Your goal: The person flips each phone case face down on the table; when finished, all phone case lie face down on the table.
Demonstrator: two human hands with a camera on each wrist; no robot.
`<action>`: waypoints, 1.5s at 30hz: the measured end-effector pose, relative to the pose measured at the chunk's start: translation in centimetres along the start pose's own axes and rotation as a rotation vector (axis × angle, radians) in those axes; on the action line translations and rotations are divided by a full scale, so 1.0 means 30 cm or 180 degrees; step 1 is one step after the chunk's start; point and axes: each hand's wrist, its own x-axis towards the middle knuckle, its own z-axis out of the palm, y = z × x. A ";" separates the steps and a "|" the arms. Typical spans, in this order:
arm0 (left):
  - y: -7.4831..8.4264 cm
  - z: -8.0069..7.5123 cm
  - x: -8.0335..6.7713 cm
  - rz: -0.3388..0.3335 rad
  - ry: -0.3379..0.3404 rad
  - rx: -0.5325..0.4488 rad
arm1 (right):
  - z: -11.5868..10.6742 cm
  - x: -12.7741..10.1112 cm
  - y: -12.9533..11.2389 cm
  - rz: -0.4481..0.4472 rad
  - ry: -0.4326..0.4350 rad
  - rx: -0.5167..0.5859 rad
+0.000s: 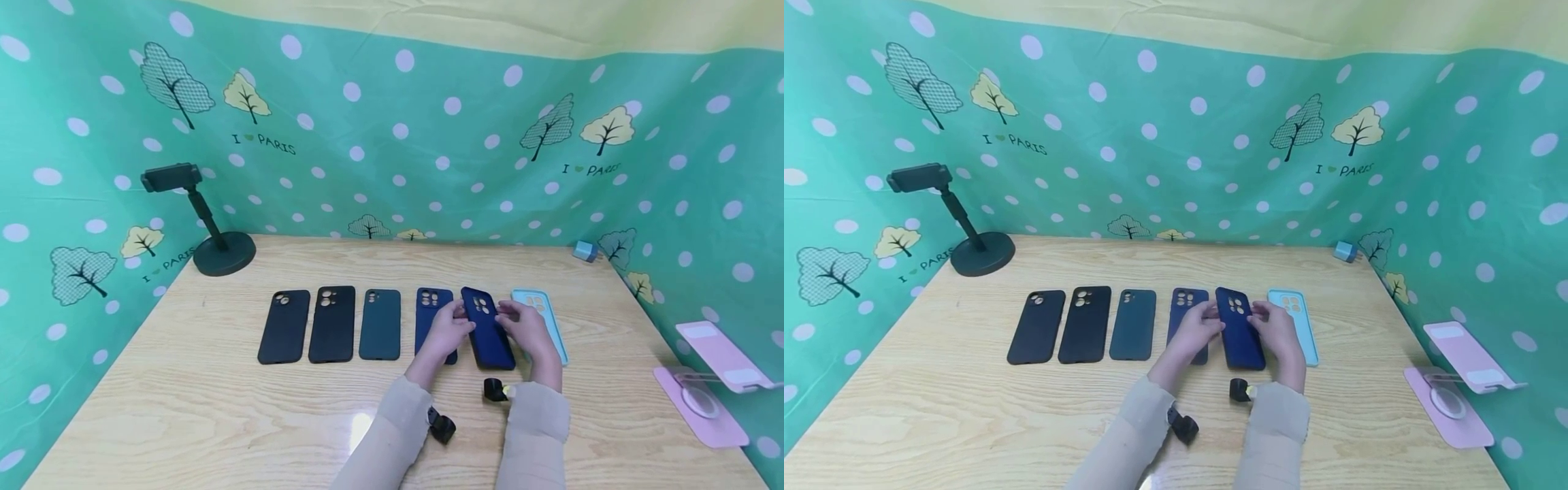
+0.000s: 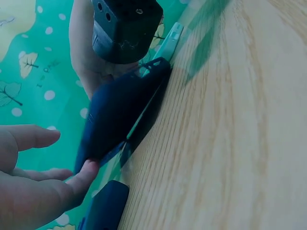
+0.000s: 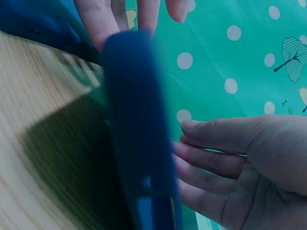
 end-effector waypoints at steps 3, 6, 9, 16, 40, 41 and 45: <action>0.000 -0.001 0.001 -0.0014 -0.0022 -0.0086 | 0.002 0.002 -0.002 -0.0039 -0.0029 -0.0002; -0.002 -0.001 0.003 -0.0017 -0.0043 -0.0150 | 0.002 0.001 -0.004 -0.0063 -0.0056 0.0003; -0.006 0.000 0.005 0.0012 -0.0067 -0.0205 | 0.000 -0.002 -0.008 -0.0070 -0.0080 0.0018; -0.010 -0.002 0.004 0.0140 -0.0195 -0.0346 | -0.005 -0.008 -0.028 -0.0062 -0.0172 -0.0076; -0.022 0.006 0.015 0.0342 -0.0152 -0.0596 | -0.008 -0.019 -0.062 0.0108 -0.0430 0.0471; -0.021 0.007 0.014 0.0338 -0.0150 -0.0622 | -0.008 -0.019 -0.063 0.0116 -0.0427 0.0465; -0.019 0.009 0.012 0.0337 -0.0147 -0.0681 | -0.007 -0.018 -0.063 0.0130 -0.0426 0.0441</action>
